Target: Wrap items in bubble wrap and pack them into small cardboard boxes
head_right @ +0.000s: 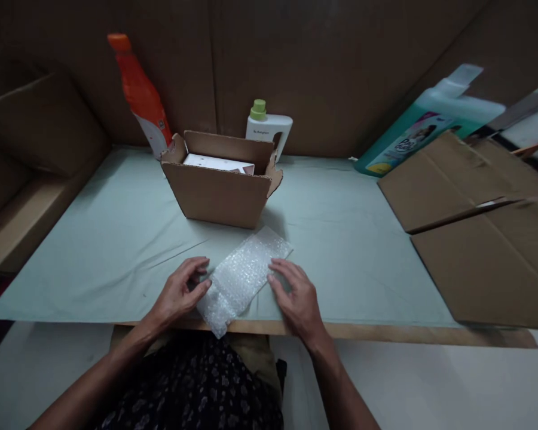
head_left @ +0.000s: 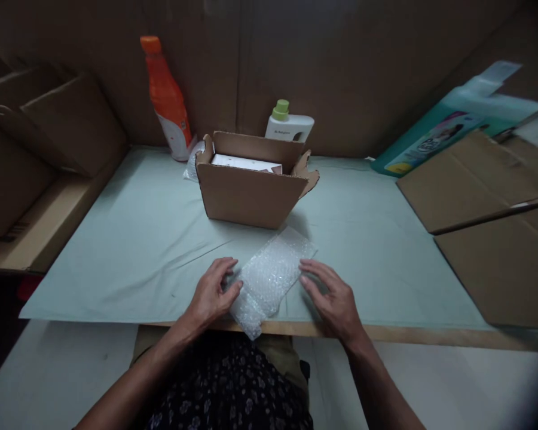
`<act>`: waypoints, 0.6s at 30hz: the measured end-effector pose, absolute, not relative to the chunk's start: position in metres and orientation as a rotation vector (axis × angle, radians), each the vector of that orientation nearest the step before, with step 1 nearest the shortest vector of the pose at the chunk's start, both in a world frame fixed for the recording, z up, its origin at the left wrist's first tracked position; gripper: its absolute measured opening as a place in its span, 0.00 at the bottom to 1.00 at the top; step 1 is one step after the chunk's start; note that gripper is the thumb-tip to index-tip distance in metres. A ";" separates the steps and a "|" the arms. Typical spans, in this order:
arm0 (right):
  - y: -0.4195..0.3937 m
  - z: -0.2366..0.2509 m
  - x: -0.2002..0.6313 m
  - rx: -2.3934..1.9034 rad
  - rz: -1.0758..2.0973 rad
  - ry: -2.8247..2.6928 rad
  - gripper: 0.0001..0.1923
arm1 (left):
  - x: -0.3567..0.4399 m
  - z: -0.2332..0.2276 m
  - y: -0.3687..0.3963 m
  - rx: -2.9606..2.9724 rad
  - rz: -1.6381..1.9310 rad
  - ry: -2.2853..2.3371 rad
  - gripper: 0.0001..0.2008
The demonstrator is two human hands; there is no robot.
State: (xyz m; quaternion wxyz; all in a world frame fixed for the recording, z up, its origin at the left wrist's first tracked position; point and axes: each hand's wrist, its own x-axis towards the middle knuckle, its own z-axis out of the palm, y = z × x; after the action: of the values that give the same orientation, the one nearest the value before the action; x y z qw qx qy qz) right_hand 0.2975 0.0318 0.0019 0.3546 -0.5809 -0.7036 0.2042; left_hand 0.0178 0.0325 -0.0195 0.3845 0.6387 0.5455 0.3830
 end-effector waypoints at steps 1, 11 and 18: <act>0.046 0.003 0.298 -1.520 0.522 -1.782 0.16 | 0.015 -0.019 0.040 1.639 1.010 1.421 0.23; 0.181 -0.003 0.264 -1.554 0.642 -1.766 0.34 | -0.015 -0.005 0.175 1.416 1.285 1.626 0.33; 0.232 -0.005 0.273 -1.577 0.615 -1.741 0.25 | 0.009 -0.003 0.217 1.516 1.286 1.558 0.27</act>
State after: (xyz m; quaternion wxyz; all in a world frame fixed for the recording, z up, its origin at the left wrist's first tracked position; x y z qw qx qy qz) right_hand 0.2729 0.2320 -0.0048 0.3491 -0.6086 -0.6719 0.2373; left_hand 0.0091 0.2172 -0.0034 0.3031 0.5719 0.5878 0.4854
